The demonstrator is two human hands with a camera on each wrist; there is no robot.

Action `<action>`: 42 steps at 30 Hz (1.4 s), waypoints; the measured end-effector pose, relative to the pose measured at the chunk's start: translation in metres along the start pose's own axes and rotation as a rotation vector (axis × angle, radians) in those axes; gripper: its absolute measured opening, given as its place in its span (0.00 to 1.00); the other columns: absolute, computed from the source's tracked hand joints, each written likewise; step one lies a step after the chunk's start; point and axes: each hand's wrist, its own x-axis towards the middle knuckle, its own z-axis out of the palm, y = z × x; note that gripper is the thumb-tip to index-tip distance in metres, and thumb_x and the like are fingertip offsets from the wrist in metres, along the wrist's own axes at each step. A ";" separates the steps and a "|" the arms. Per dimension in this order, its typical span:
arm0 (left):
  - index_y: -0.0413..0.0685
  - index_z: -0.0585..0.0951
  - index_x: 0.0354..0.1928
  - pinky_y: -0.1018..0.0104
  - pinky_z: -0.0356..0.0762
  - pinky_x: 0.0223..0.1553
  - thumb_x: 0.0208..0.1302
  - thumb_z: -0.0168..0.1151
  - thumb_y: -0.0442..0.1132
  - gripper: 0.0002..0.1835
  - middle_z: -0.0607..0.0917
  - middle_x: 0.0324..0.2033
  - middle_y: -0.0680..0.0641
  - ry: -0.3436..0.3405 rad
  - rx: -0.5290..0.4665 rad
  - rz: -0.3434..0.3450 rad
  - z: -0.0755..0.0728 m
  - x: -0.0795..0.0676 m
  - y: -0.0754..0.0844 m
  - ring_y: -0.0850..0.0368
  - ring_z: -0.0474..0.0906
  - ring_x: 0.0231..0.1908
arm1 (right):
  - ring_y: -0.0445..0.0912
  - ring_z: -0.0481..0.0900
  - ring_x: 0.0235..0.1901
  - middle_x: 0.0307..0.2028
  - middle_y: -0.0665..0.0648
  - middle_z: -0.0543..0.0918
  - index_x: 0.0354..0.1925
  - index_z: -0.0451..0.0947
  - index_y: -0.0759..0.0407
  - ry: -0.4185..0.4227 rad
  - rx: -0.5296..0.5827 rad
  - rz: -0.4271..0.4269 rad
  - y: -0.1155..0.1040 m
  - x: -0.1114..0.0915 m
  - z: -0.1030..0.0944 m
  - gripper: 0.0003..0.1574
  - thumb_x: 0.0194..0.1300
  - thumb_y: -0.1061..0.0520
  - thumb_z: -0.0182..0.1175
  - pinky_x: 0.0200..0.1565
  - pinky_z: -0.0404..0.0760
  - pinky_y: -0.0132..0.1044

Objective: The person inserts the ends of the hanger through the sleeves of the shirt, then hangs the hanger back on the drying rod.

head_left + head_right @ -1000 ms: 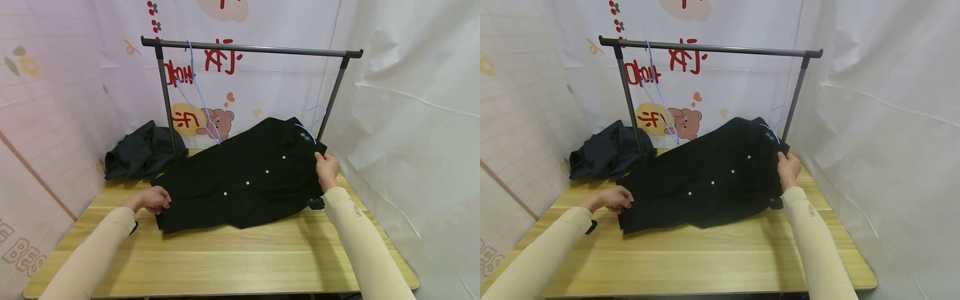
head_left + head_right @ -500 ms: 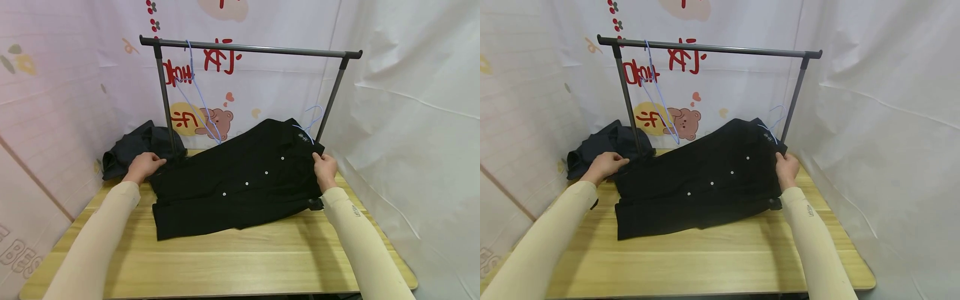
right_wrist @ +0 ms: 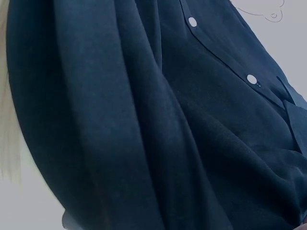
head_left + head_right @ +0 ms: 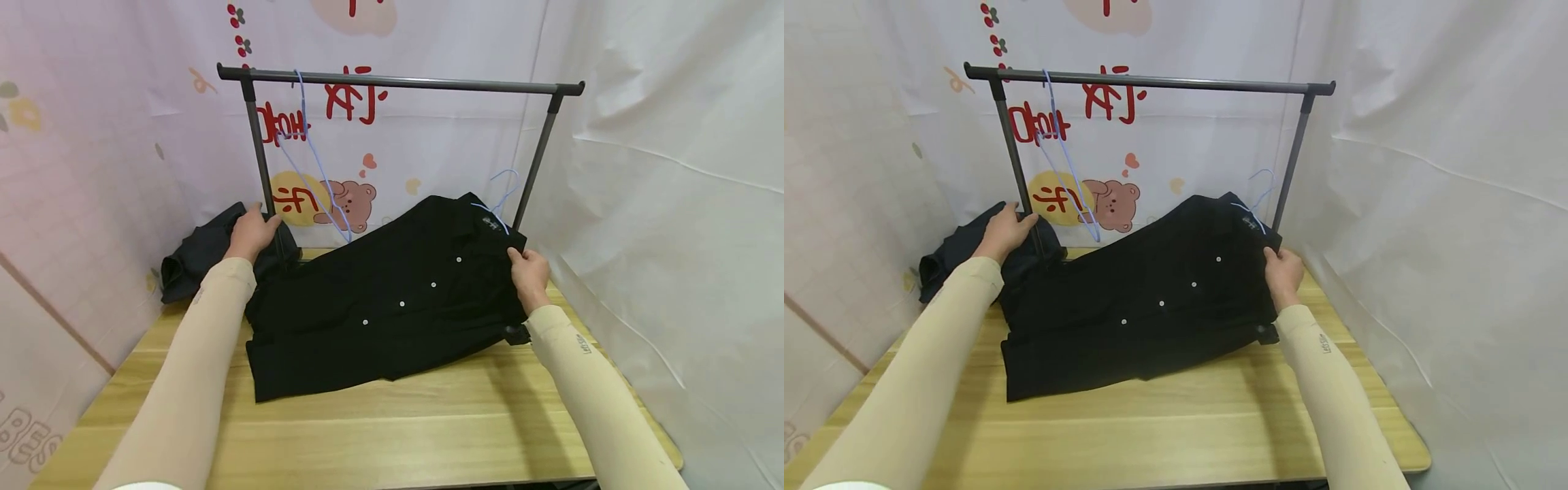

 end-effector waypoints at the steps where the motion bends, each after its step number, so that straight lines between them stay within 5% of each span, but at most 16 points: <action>1: 0.30 0.52 0.74 0.38 0.60 0.64 0.78 0.44 0.50 0.36 0.64 0.67 0.25 -0.002 -0.016 0.001 0.000 0.002 0.002 0.28 0.62 0.64 | 0.50 0.65 0.25 0.19 0.53 0.62 0.22 0.67 0.62 -0.002 -0.014 -0.006 0.000 0.000 0.000 0.28 0.72 0.45 0.58 0.24 0.62 0.38; 6: 0.28 0.63 0.65 0.41 0.69 0.55 0.77 0.46 0.44 0.27 0.73 0.56 0.26 0.019 -0.017 0.006 0.000 0.013 0.001 0.32 0.72 0.52 | 0.51 0.66 0.27 0.19 0.54 0.65 0.24 0.70 0.62 -0.002 -0.056 -0.055 -0.005 0.001 -0.002 0.28 0.72 0.43 0.58 0.23 0.64 0.39; 14: 0.27 0.71 0.57 0.41 0.72 0.52 0.75 0.51 0.42 0.22 0.77 0.52 0.27 0.104 0.078 -0.035 0.001 0.017 0.000 0.31 0.75 0.50 | 0.49 0.64 0.24 0.14 0.49 0.61 0.17 0.68 0.60 0.017 -0.042 -0.181 -0.027 0.004 -0.020 0.30 0.71 0.46 0.60 0.23 0.61 0.38; 22: 0.30 0.76 0.55 0.39 0.73 0.49 0.74 0.49 0.36 0.17 0.80 0.49 0.28 0.173 0.118 -0.015 0.001 0.023 -0.005 0.30 0.76 0.48 | 0.48 0.62 0.21 0.11 0.46 0.59 0.12 0.64 0.57 0.072 -0.103 -0.280 -0.066 0.010 -0.046 0.33 0.71 0.47 0.61 0.21 0.59 0.37; 31: 0.29 0.77 0.51 0.39 0.73 0.48 0.74 0.49 0.36 0.15 0.80 0.46 0.28 0.161 0.128 0.001 0.001 0.025 -0.003 0.29 0.76 0.47 | 0.48 0.63 0.20 0.11 0.47 0.59 0.11 0.65 0.54 0.158 -0.216 -0.312 -0.119 0.023 -0.091 0.34 0.71 0.44 0.58 0.20 0.58 0.38; 39: 0.28 0.77 0.52 0.39 0.73 0.50 0.74 0.50 0.35 0.15 0.80 0.48 0.27 0.149 0.146 0.005 -0.001 0.026 0.002 0.29 0.75 0.48 | 0.51 0.73 0.41 0.07 0.32 0.63 0.21 0.82 0.61 0.222 -0.277 -0.276 -0.168 0.032 -0.124 0.28 0.72 0.44 0.55 0.42 0.68 0.37; 42: 0.28 0.76 0.52 0.40 0.73 0.49 0.75 0.50 0.35 0.15 0.80 0.48 0.27 0.138 0.148 0.007 0.000 0.027 0.003 0.30 0.75 0.48 | 0.56 0.76 0.52 0.15 0.41 0.77 0.36 0.87 0.66 0.241 -0.315 -0.250 -0.182 0.033 -0.131 0.26 0.72 0.46 0.53 0.52 0.72 0.45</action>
